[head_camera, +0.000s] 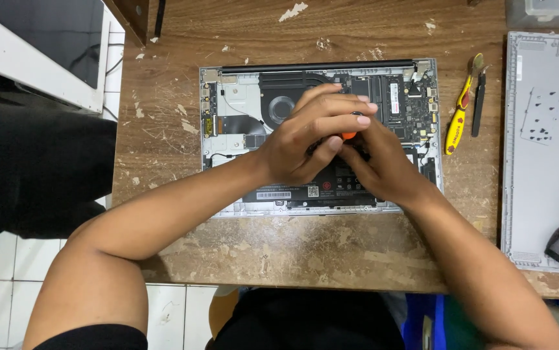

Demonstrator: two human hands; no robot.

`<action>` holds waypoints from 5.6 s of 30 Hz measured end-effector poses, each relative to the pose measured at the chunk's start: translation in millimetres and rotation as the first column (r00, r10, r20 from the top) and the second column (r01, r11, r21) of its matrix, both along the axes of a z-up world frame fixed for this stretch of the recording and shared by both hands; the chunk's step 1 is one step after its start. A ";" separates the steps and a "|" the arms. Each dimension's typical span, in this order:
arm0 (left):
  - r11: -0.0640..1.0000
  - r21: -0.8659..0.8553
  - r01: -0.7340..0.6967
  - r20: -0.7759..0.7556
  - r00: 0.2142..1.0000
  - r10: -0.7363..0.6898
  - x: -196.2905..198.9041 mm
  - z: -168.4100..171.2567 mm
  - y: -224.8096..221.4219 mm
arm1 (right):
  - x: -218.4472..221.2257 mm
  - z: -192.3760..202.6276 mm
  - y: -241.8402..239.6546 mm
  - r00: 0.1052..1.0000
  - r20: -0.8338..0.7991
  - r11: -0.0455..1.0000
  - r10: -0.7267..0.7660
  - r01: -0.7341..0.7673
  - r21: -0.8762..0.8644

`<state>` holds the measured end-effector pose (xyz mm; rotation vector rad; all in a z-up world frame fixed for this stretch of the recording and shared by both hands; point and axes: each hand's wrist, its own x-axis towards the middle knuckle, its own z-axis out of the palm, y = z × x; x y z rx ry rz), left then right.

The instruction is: Using a precision screwdriver to remove screws from an internal laptop battery.

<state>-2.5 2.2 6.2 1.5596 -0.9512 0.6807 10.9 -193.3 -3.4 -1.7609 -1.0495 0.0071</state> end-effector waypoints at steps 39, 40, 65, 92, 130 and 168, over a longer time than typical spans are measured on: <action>0.997 0.075 0.013 -0.042 0.999 -0.010 0.3 -4.3 1.6 | -0.2 -4.9 -3.1 0.997 -0.071 0.999 -0.011 0.014 0.044; 0.997 0.076 0.012 -0.042 0.999 -0.009 1.3 -5.6 1.5 | 1.2 -11.6 -3.6 0.997 -0.070 0.999 -0.009 0.013 0.045; 0.993 0.113 0.023 -0.024 0.999 -0.021 6.4 -13.0 5.5 | -5.8 19.7 3.8 0.999 -0.054 1.000 -0.001 0.003 0.030; 0.998 0.041 0.044 -0.031 0.999 -0.042 6.1 -3.1 5.4 | -11.0 24.6 6.7 0.993 -0.075 0.992 -0.096 0.089 -0.087; 0.975 -0.223 -0.006 -0.247 0.968 -0.050 14.0 -9.6 9.5 | -2.5 20.7 -1.8 0.978 0.094 0.965 -0.185 0.199 -0.169; 0.991 0.059 0.122 -0.441 0.893 -0.084 16.1 7.4 3.4 | -4.3 35.3 0.6 0.989 0.038 0.989 -0.144 0.142 0.042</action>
